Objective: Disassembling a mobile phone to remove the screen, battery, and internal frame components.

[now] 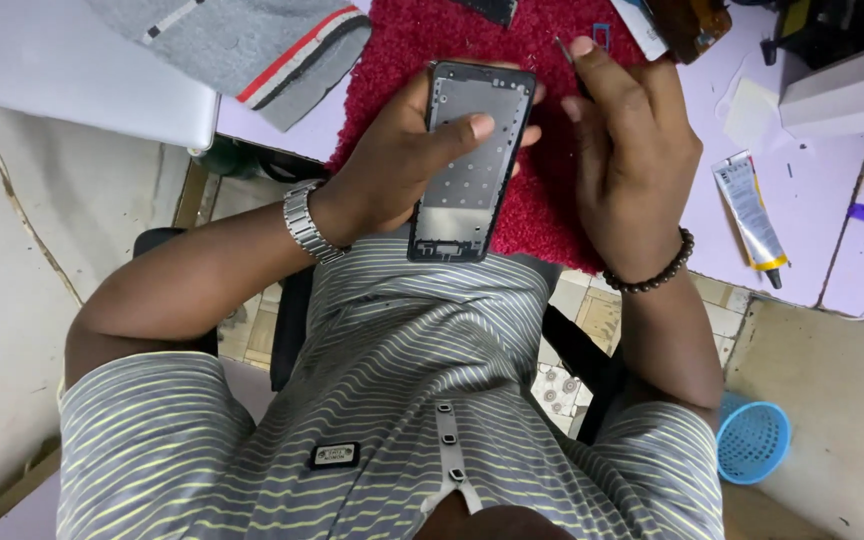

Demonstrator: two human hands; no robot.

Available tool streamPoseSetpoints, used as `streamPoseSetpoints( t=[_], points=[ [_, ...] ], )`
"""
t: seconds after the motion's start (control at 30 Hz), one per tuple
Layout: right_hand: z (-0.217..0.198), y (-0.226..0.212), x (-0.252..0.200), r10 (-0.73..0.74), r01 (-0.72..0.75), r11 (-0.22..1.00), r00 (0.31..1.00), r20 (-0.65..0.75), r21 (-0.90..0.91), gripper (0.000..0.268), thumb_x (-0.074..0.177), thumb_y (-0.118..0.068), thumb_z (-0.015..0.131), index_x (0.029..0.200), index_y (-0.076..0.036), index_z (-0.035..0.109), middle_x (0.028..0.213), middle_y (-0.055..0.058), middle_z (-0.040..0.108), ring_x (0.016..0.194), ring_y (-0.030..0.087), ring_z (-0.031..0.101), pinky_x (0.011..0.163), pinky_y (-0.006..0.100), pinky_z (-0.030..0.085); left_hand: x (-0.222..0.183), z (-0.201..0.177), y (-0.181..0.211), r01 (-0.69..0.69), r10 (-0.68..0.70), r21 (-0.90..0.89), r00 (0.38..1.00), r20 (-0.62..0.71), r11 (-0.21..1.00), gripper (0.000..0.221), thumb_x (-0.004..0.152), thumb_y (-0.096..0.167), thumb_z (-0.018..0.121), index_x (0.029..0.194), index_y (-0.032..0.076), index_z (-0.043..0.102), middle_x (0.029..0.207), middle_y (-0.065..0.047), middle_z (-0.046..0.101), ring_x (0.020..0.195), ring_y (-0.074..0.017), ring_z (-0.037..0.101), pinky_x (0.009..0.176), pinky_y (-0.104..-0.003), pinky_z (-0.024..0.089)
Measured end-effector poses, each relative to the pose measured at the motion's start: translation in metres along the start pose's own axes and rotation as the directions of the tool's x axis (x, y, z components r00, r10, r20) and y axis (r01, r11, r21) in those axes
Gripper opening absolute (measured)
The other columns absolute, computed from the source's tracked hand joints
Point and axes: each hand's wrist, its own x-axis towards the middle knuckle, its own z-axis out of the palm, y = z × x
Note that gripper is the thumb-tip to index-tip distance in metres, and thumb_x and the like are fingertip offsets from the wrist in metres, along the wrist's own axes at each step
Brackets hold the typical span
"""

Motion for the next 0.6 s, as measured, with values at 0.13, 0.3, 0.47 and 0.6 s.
streamPoseSetpoints(
  t=[0.13, 0.3, 0.47, 0.6],
  points=[
    [-0.007, -0.004, 0.002, -0.047, 0.058, 0.996, 0.988, 0.148, -0.069, 0.041, 0.122, 0.007, 0.071, 0.16, -0.006, 0.062, 0.12, 0.02, 0.053, 0.107, 0.037, 0.064, 0.082, 0.044, 0.054, 0.002, -0.003, 0.001, 0.016, -0.027, 0.193, 0.998, 0.055, 0.981, 0.033, 0.103, 0.023, 0.065, 0.131, 0.006, 0.059, 0.12, -0.017, 0.08, 0.111, -0.0243, 0.079, 0.097, -0.036, 0.065],
    [-0.008, -0.007, 0.002, -0.109, 0.118, 0.991, 0.984, 0.144, -0.058, 0.033, 0.122, 0.01, 0.066, 0.153, -0.002, 0.069, 0.113, 0.017, 0.061, 0.096, 0.032, 0.066, 0.075, 0.042, 0.053, 0.005, -0.006, -0.001, 0.048, -0.055, 0.206, 0.998, 0.027, 0.977, 0.033, 0.101, 0.023, 0.067, 0.129, 0.008, 0.059, 0.114, -0.012, 0.078, 0.099, -0.0187, 0.075, 0.085, -0.032, 0.064],
    [-0.008, -0.008, 0.005, -0.201, 0.21, 0.974, 0.975, 0.099, -0.09, 0.023, 0.122, 0.006, 0.07, 0.143, 0.001, 0.076, 0.107, 0.016, 0.069, 0.09, 0.03, 0.069, 0.074, 0.04, 0.055, 0.004, -0.006, 0.001, 0.034, -0.041, 0.25, 0.999, 0.025, 0.968, 0.032, 0.1, 0.027, 0.067, 0.125, 0.01, 0.06, 0.112, -0.007, 0.076, 0.099, -0.0158, 0.072, 0.086, -0.03, 0.061],
    [-0.007, -0.007, 0.003, -0.215, 0.228, 0.966, 0.97, 0.115, -0.121, 0.026, 0.122, 0.004, 0.07, 0.147, -0.002, 0.075, 0.107, 0.016, 0.067, 0.09, 0.029, 0.068, 0.073, 0.039, 0.055, 0.005, -0.008, -0.003, 0.058, -0.06, 0.215, 0.998, 0.002, 0.975, 0.033, 0.1, 0.026, 0.068, 0.128, 0.01, 0.06, 0.107, -0.003, 0.07, 0.094, -0.0121, 0.066, 0.081, -0.029, 0.057]
  ],
)
